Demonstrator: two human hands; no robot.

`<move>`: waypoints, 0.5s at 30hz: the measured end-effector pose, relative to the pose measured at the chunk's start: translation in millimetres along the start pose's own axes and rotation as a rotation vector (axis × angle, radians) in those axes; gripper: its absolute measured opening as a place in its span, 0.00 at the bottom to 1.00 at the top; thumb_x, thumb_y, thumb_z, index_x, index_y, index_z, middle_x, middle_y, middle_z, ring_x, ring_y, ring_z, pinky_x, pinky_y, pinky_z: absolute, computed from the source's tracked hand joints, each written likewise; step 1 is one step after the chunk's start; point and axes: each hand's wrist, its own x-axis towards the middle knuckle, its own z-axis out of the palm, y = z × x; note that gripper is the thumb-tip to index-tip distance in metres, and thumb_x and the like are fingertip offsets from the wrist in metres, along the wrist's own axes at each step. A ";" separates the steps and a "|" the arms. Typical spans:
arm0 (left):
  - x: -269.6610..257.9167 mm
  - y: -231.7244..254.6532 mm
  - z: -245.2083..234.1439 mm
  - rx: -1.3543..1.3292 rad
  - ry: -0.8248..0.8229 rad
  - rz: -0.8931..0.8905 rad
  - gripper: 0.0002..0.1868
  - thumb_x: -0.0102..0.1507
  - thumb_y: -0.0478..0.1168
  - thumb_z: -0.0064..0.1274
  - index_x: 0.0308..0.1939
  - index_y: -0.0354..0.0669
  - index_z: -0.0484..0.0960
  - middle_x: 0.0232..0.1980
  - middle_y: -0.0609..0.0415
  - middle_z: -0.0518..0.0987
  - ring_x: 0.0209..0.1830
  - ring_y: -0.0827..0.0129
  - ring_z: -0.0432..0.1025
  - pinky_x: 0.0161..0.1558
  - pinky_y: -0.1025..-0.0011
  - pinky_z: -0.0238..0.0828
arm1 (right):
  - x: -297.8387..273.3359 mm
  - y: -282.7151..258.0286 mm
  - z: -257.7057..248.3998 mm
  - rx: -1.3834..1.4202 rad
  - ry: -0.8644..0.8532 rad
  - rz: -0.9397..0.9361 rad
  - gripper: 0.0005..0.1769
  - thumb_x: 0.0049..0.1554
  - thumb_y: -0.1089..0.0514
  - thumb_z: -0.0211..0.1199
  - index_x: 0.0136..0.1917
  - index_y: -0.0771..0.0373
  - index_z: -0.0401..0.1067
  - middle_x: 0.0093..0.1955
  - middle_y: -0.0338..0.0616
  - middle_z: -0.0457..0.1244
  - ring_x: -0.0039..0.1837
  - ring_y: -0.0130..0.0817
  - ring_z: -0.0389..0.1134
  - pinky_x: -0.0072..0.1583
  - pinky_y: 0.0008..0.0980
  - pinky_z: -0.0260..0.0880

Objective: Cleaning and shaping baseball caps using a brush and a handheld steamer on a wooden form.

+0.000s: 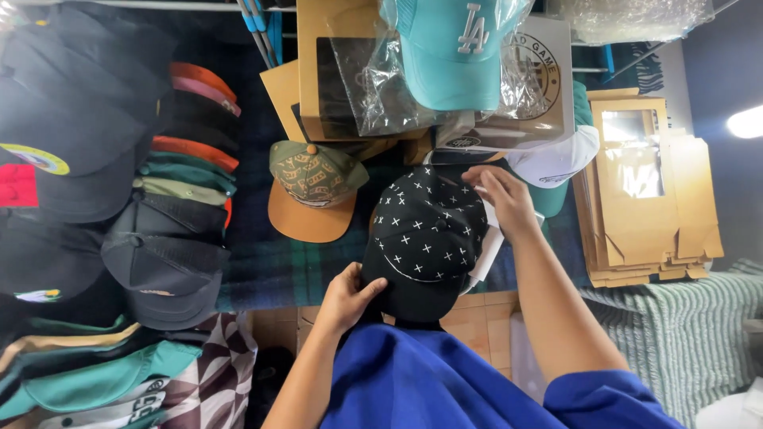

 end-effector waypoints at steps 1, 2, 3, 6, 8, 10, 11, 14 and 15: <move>-5.2 2.8 4.5 -0.006 -0.001 -0.006 0.20 0.57 0.55 0.69 0.43 0.49 0.83 0.30 0.50 0.85 0.37 0.62 0.80 0.39 0.65 0.75 | -12.2 -6.7 4.5 -0.006 -0.004 0.005 0.17 0.67 0.48 0.58 0.58 0.59 0.79 0.53 0.46 0.70 0.59 0.32 0.70 0.63 0.35 0.73; -7.2 7.6 7.9 -0.028 -0.033 -0.028 0.20 0.58 0.54 0.68 0.44 0.48 0.83 0.33 0.49 0.86 0.41 0.62 0.81 0.42 0.65 0.76 | -20.0 -14.9 10.1 -0.038 -0.090 -0.032 0.21 0.68 0.44 0.52 0.62 0.57 0.77 0.60 0.47 0.69 0.65 0.35 0.68 0.68 0.38 0.67; -9.7 12.8 12.0 -0.050 -0.064 -0.049 0.20 0.58 0.53 0.67 0.45 0.47 0.83 0.36 0.48 0.87 0.44 0.62 0.81 0.45 0.66 0.77 | -28.2 -23.2 14.7 -0.071 -0.175 -0.068 0.26 0.68 0.41 0.46 0.66 0.54 0.76 0.67 0.48 0.67 0.71 0.38 0.65 0.73 0.41 0.61; -38.1 57.0 25.9 -0.170 -0.061 -0.116 0.21 0.58 0.46 0.69 0.48 0.38 0.83 0.42 0.40 0.87 0.49 0.56 0.81 0.49 0.62 0.77 | -13.0 0.0 16.7 0.040 -0.290 -0.113 0.29 0.70 0.43 0.41 0.72 0.61 0.69 0.74 0.53 0.61 0.78 0.43 0.57 0.78 0.44 0.47; -29.6 44.4 33.1 -0.163 -0.024 -0.124 0.21 0.57 0.48 0.69 0.48 0.38 0.84 0.42 0.40 0.87 0.50 0.55 0.81 0.49 0.62 0.77 | -7.3 -1.1 19.2 0.074 -0.316 -0.100 0.30 0.71 0.43 0.39 0.72 0.63 0.69 0.73 0.55 0.61 0.78 0.45 0.56 0.79 0.46 0.46; -25.6 40.5 38.6 -0.154 0.015 -0.133 0.22 0.57 0.49 0.70 0.48 0.39 0.84 0.42 0.41 0.87 0.51 0.54 0.81 0.49 0.61 0.78 | -7.3 -6.4 20.3 0.110 -0.344 -0.085 0.31 0.71 0.43 0.38 0.72 0.64 0.69 0.73 0.57 0.61 0.78 0.48 0.56 0.79 0.48 0.45; -25.6 43.1 40.4 -0.125 0.044 -0.150 0.22 0.57 0.51 0.70 0.48 0.41 0.84 0.43 0.43 0.87 0.51 0.55 0.81 0.50 0.62 0.78 | -10.1 -11.5 20.3 0.114 -0.371 -0.068 0.32 0.71 0.42 0.35 0.72 0.62 0.70 0.72 0.55 0.62 0.77 0.45 0.58 0.79 0.47 0.46; -29.8 53.5 42.6 -0.028 0.091 -0.192 0.26 0.58 0.55 0.67 0.51 0.40 0.82 0.48 0.42 0.86 0.56 0.51 0.79 0.53 0.59 0.77 | -4.7 -1.8 20.2 0.150 -0.426 -0.122 0.35 0.71 0.40 0.32 0.71 0.62 0.70 0.71 0.55 0.64 0.75 0.44 0.60 0.78 0.46 0.47; -30.6 57.7 42.9 0.041 0.099 -0.209 0.31 0.60 0.58 0.64 0.55 0.37 0.80 0.53 0.38 0.84 0.59 0.46 0.76 0.57 0.55 0.76 | 0.2 5.6 20.1 0.177 -0.443 -0.195 0.35 0.70 0.41 0.32 0.69 0.66 0.71 0.70 0.57 0.64 0.75 0.46 0.61 0.78 0.47 0.48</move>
